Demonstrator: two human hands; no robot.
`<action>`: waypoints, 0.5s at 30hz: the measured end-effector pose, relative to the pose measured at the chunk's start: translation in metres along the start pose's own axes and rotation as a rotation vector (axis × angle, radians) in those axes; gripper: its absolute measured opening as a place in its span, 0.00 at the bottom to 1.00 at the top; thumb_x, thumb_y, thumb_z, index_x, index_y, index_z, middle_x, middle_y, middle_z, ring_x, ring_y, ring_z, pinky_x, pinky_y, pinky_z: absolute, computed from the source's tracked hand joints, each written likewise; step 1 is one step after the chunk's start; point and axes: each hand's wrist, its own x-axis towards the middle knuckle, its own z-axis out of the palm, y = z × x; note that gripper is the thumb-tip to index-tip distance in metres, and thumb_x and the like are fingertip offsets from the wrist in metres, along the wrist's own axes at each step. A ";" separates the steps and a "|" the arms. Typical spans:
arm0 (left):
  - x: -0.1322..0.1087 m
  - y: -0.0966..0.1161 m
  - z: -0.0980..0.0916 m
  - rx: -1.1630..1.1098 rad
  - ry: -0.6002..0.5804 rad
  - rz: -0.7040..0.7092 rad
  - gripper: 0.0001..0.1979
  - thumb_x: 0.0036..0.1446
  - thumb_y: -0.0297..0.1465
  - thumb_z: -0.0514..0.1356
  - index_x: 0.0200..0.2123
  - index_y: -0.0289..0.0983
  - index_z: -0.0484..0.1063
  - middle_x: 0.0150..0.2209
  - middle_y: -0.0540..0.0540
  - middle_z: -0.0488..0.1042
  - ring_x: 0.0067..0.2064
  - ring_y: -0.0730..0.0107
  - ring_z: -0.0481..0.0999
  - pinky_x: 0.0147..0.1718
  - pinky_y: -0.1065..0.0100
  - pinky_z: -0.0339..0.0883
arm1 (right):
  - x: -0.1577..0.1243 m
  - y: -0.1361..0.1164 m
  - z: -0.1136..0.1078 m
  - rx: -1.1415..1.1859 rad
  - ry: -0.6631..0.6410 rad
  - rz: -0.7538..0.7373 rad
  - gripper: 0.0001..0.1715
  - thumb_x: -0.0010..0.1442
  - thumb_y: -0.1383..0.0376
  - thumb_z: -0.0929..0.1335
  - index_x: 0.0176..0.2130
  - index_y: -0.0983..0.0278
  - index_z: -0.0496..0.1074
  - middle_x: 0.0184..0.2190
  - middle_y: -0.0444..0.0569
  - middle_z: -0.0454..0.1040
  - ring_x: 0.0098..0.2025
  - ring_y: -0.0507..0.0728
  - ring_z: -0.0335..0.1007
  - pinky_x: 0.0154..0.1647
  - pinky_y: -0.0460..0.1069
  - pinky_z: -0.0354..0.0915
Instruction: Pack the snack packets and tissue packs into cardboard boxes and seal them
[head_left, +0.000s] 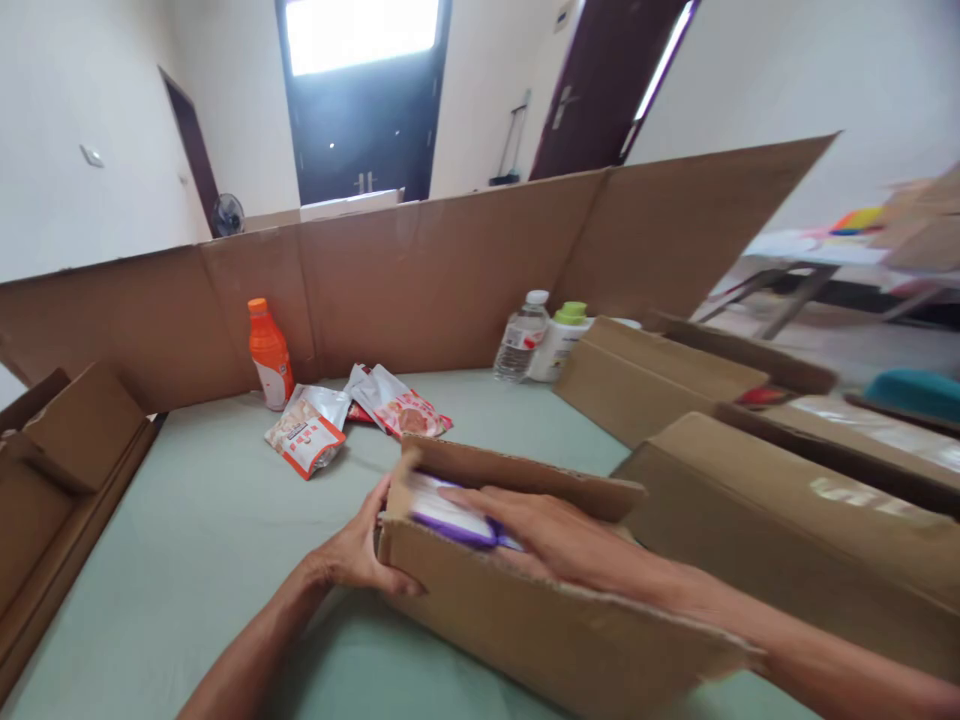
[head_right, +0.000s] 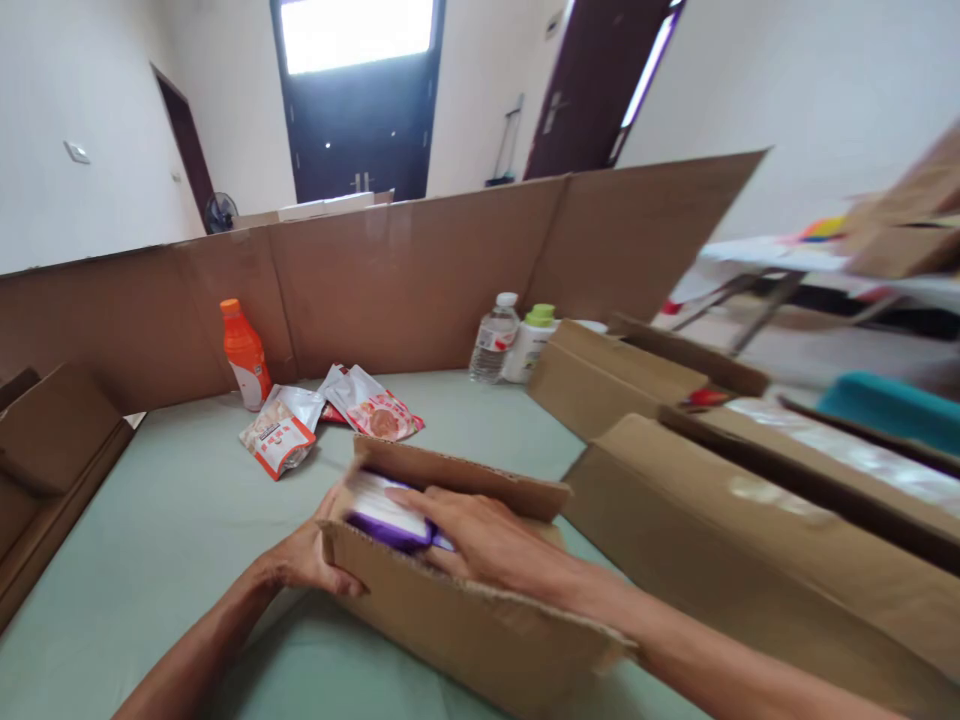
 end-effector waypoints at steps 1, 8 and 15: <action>-0.009 0.005 0.000 0.000 0.027 0.005 0.81 0.27 0.56 0.79 0.76 0.44 0.34 0.73 0.33 0.51 0.71 0.34 0.56 0.67 0.41 0.56 | -0.003 -0.001 -0.009 0.038 0.028 -0.033 0.32 0.67 0.60 0.64 0.68 0.55 0.66 0.51 0.56 0.79 0.50 0.66 0.78 0.51 0.59 0.73; -0.082 0.054 -0.026 0.223 0.168 0.036 0.72 0.37 0.50 0.78 0.75 0.39 0.38 0.74 0.32 0.46 0.73 0.36 0.50 0.70 0.43 0.51 | -0.006 -0.041 -0.022 0.081 0.248 -0.344 0.27 0.71 0.60 0.61 0.66 0.49 0.68 0.51 0.55 0.78 0.47 0.64 0.78 0.45 0.57 0.75; -0.122 0.060 -0.021 0.442 0.238 -0.076 0.64 0.42 0.35 0.75 0.75 0.40 0.40 0.68 0.34 0.58 0.68 0.41 0.60 0.67 0.44 0.58 | 0.026 -0.071 0.019 0.058 -0.095 -0.280 0.39 0.65 0.58 0.67 0.72 0.61 0.60 0.56 0.60 0.75 0.53 0.65 0.74 0.54 0.58 0.71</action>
